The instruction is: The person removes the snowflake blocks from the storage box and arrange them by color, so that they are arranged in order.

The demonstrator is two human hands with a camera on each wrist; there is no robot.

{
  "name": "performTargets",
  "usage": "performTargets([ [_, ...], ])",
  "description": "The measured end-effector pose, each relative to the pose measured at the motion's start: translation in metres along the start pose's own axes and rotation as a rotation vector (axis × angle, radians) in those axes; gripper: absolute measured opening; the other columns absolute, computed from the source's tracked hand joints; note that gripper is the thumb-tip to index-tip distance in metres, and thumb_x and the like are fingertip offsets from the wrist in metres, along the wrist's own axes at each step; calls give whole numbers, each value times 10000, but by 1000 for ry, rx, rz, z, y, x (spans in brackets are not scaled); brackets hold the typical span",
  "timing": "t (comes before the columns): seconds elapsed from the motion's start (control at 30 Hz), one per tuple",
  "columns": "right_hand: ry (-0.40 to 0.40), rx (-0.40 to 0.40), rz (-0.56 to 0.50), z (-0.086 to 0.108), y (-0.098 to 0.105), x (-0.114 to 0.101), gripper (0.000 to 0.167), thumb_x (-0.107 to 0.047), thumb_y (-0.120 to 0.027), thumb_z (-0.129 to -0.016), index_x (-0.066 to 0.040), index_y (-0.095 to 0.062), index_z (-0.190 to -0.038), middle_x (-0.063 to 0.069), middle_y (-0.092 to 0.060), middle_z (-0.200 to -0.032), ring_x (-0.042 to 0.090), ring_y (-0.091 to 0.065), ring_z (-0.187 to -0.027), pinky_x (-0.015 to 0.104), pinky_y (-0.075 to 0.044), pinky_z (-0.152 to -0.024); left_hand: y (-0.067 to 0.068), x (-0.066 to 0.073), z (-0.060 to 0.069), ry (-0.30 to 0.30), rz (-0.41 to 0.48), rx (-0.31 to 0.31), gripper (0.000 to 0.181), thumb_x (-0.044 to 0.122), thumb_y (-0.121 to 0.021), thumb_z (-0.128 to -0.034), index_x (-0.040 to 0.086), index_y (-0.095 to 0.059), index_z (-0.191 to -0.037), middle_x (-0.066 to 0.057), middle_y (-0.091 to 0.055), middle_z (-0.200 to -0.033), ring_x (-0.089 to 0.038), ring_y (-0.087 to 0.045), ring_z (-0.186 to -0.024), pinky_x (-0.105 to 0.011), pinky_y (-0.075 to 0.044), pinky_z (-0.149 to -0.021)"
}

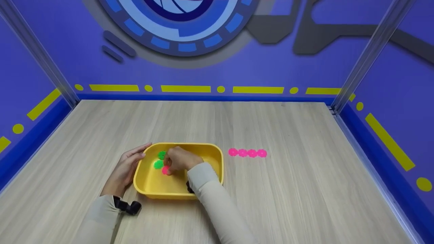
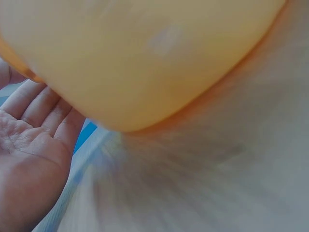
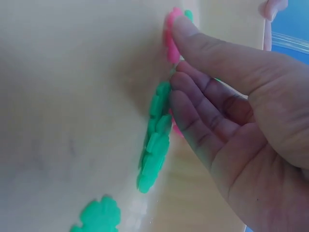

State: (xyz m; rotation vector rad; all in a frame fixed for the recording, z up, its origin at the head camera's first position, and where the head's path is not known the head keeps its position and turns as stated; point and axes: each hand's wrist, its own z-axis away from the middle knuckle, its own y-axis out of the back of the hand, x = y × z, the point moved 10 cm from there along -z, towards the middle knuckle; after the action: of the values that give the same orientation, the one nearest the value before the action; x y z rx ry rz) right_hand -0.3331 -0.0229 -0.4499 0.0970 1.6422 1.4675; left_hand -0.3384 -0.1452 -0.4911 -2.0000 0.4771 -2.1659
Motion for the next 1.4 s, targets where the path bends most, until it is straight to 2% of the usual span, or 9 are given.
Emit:
performTargets([
  [0.33,-21,-23,26,1,-3,1,158,-68,-792,-756,-36,-722,-894,61,-691,-879,76,-550,-741,188,-510,-705,0,-1,0,3,3,3,471,-49,-493,-880,-90,-487,-1349,-177,-500,-1416,-169,-510,-1256,-267,-458,-1027],
  [0.63,-37,-23,-30,3,1,2,158,-49,-788,-754,-40,-696,-881,46,-669,-828,65,-523,-714,165,-484,-670,2,-1,-1,20,-29,12,460,-31,-503,-886,-71,-505,-1344,-182,-491,-1422,-204,-503,-1270,-321,-448,-1048],
  [0.8,-53,-41,-55,3,0,6,136,-60,-772,-777,-55,-691,-885,15,-661,-819,65,-527,-715,167,-484,-669,2,-1,-1,20,-21,19,464,-43,-501,-877,-80,-506,-1339,-182,-492,-1422,-196,-487,-1284,-301,-444,-1049],
  [1.07,-24,-52,-52,5,0,6,110,-77,-753,-802,-64,-694,-895,35,-681,-849,72,-531,-716,171,-489,-665,2,-2,-1,17,-19,15,459,-35,-509,-881,-74,-510,-1338,-171,-504,-1414,-179,-510,-1260,-292,-456,-1035],
  [1.4,4,-36,-66,11,8,5,81,-40,-719,-825,-56,-694,-901,39,-687,-856,71,-544,-719,172,-503,-665,1,-2,0,25,-11,6,470,-37,-492,-889,-66,-491,-1358,-175,-473,-1442,-205,-460,-1316,-339,-397,-1094],
])
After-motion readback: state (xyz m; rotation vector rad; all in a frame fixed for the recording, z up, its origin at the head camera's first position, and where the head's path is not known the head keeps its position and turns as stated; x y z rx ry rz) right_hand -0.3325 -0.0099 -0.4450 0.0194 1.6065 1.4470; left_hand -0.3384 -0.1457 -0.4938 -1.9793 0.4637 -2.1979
